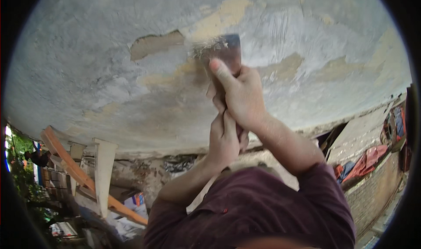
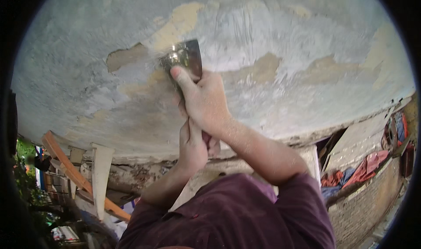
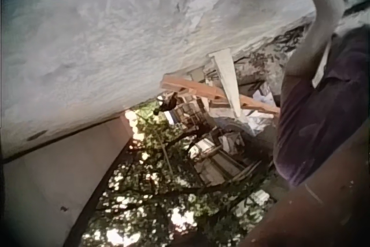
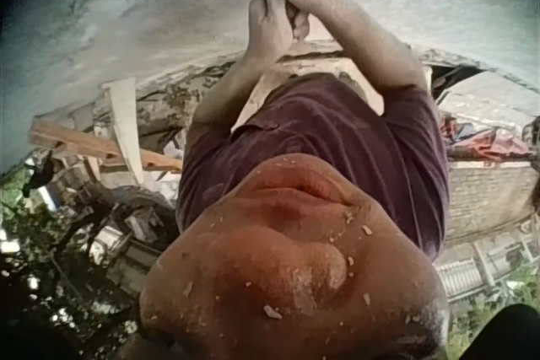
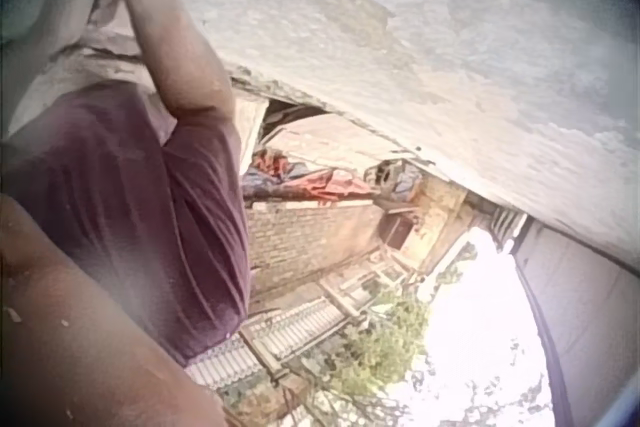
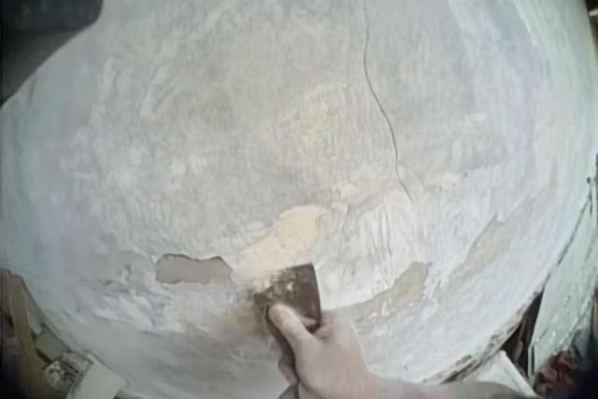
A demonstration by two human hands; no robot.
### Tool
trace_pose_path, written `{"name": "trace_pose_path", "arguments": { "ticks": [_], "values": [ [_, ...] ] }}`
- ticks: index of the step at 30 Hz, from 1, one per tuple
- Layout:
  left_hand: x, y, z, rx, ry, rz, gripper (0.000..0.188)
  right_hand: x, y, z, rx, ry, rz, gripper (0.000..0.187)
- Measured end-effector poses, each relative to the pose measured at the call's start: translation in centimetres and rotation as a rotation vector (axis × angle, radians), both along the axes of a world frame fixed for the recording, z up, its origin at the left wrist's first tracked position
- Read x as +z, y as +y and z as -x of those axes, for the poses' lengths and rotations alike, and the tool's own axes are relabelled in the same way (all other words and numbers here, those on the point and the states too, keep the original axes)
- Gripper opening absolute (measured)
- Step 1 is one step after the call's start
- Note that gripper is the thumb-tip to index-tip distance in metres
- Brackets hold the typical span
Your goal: The person scrapes old paint or plaster from an exterior wall using a putty knife.
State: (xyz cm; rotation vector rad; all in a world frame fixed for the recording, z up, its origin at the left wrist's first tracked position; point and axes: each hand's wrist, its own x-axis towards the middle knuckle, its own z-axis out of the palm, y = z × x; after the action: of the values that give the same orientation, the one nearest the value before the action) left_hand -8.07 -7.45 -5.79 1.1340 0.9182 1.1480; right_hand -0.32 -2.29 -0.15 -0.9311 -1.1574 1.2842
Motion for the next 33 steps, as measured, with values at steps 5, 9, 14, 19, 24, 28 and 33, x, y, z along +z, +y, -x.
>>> {"name": "trace_pose_path", "arguments": {
  "ticks": [5,9,14,19,24,28,33],
  "values": [
    [0.4,-0.9,-0.2,0.077,-0.104,0.085,0.047,-0.2,-0.4,1.1,-0.084,0.004,0.020,0.043],
    [-0.3,-1.0,1.3,0.052,0.070,-0.029,0.046,0.0,-0.9,1.2,-0.071,-0.045,-0.041,0.038],
    [0.4,-0.6,1.6,-0.016,0.095,0.036,0.052,1.0,-0.5,1.2,-0.003,0.112,0.055,0.041],
    [1.1,-0.8,2.7,-0.090,0.121,-0.079,0.053,2.0,-0.5,1.7,-0.020,0.145,0.038,0.038],
    [1.0,-1.4,1.2,0.028,0.144,0.030,0.051,-0.7,-1.1,1.7,-0.060,0.218,0.101,0.035],
    [0.7,0.8,1.3,0.025,0.034,-0.059,0.042,1.7,-0.9,1.4,-0.129,0.131,-0.065,0.032],
    [1.1,-0.6,0.7,0.103,-0.059,0.134,0.052,0.2,0.5,0.9,-0.102,0.100,-0.123,0.032]
  ]
}}
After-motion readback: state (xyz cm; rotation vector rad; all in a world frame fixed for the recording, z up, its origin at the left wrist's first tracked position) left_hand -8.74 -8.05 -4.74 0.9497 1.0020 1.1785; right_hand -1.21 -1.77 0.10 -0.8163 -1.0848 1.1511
